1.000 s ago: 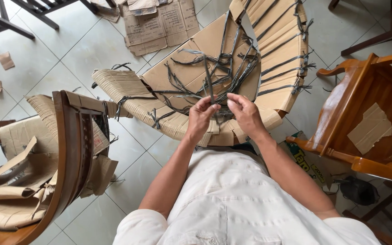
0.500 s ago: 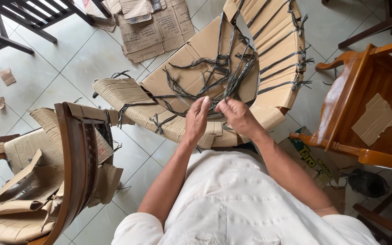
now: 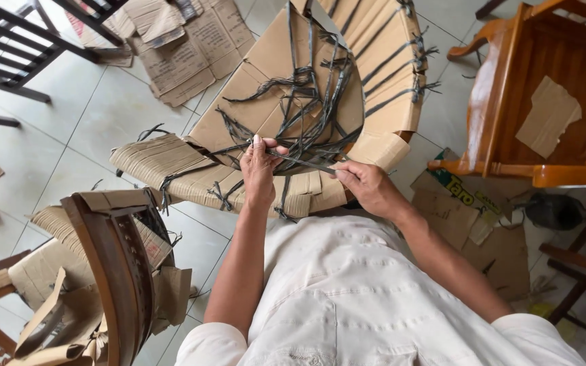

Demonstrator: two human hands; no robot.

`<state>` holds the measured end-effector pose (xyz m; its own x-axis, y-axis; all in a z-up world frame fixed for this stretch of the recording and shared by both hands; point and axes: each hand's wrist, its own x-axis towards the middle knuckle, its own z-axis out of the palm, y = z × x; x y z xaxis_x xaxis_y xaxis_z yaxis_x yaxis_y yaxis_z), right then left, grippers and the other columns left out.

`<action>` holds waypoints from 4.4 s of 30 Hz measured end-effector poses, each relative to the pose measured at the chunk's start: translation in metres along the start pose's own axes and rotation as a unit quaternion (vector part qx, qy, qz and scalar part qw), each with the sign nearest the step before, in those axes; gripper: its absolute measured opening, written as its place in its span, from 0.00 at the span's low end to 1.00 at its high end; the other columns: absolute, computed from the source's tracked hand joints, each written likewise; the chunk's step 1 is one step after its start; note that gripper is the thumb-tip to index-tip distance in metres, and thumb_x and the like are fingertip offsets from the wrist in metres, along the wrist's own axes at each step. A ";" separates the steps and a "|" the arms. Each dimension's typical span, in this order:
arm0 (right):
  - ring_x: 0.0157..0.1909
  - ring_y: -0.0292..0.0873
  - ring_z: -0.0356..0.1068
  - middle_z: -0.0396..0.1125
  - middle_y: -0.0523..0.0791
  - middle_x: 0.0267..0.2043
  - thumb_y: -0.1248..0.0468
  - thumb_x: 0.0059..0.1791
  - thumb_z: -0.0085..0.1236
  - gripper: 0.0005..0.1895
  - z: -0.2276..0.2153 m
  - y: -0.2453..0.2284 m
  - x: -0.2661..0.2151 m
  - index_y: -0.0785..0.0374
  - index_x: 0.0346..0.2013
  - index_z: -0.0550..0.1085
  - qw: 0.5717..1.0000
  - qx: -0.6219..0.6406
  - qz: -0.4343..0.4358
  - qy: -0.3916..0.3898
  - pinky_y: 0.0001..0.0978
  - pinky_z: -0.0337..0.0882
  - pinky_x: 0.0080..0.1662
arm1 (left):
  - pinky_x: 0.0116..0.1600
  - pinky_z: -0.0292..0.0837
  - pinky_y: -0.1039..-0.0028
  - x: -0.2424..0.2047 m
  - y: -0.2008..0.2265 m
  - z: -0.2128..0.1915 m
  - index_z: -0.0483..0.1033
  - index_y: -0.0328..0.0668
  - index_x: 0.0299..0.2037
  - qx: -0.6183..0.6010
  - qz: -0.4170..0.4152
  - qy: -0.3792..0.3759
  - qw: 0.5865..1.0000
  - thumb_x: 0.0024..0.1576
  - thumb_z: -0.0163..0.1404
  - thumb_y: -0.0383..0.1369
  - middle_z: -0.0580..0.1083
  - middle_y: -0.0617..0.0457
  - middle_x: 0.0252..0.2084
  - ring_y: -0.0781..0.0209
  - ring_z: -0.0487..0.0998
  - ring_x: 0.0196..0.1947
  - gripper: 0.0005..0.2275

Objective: Wrapping cardboard around a wooden chair frame and securing it with black plastic straps for protection.

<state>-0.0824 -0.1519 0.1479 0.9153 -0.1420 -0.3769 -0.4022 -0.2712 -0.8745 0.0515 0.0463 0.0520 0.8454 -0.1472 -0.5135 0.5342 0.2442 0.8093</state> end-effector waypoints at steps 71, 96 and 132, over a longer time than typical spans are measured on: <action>0.24 0.37 0.69 0.70 0.39 0.24 0.38 0.54 0.51 0.21 -0.108 0.393 0.105 0.47 0.37 0.82 0.909 -0.016 0.395 -0.131 0.35 0.65 0.23 | 0.43 0.79 0.67 0.144 -0.248 0.123 0.70 0.46 0.42 0.040 -0.227 0.153 0.961 0.65 0.44 0.36 0.82 0.46 0.31 0.58 0.84 0.33 0.05; 0.26 0.34 0.62 0.65 0.39 0.21 0.64 0.58 0.46 0.15 -0.182 0.126 0.048 0.58 0.56 0.76 0.994 0.005 0.054 0.096 0.27 0.65 0.33 | 0.52 0.76 0.59 0.002 -0.105 0.243 0.82 0.52 0.46 0.356 0.109 -0.158 0.915 0.62 0.55 0.41 0.83 0.53 0.37 0.50 0.83 0.46 0.08; 0.37 0.57 0.76 0.76 0.47 0.32 0.66 0.51 0.52 0.09 -0.181 0.077 0.063 0.57 0.46 0.74 0.976 -0.185 -0.062 0.092 0.51 0.75 0.38 | 0.42 0.77 0.57 0.030 -0.133 0.228 0.83 0.43 0.42 0.386 0.165 -0.347 0.839 0.57 0.54 0.29 0.79 0.44 0.33 0.41 0.81 0.36 0.06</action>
<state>-0.0593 -0.3542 0.1122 0.9516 -0.2464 -0.1838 -0.3004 -0.6184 -0.7262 0.0069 -0.2094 -0.0062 0.6052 -0.7812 -0.1534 -0.1110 -0.2736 0.9554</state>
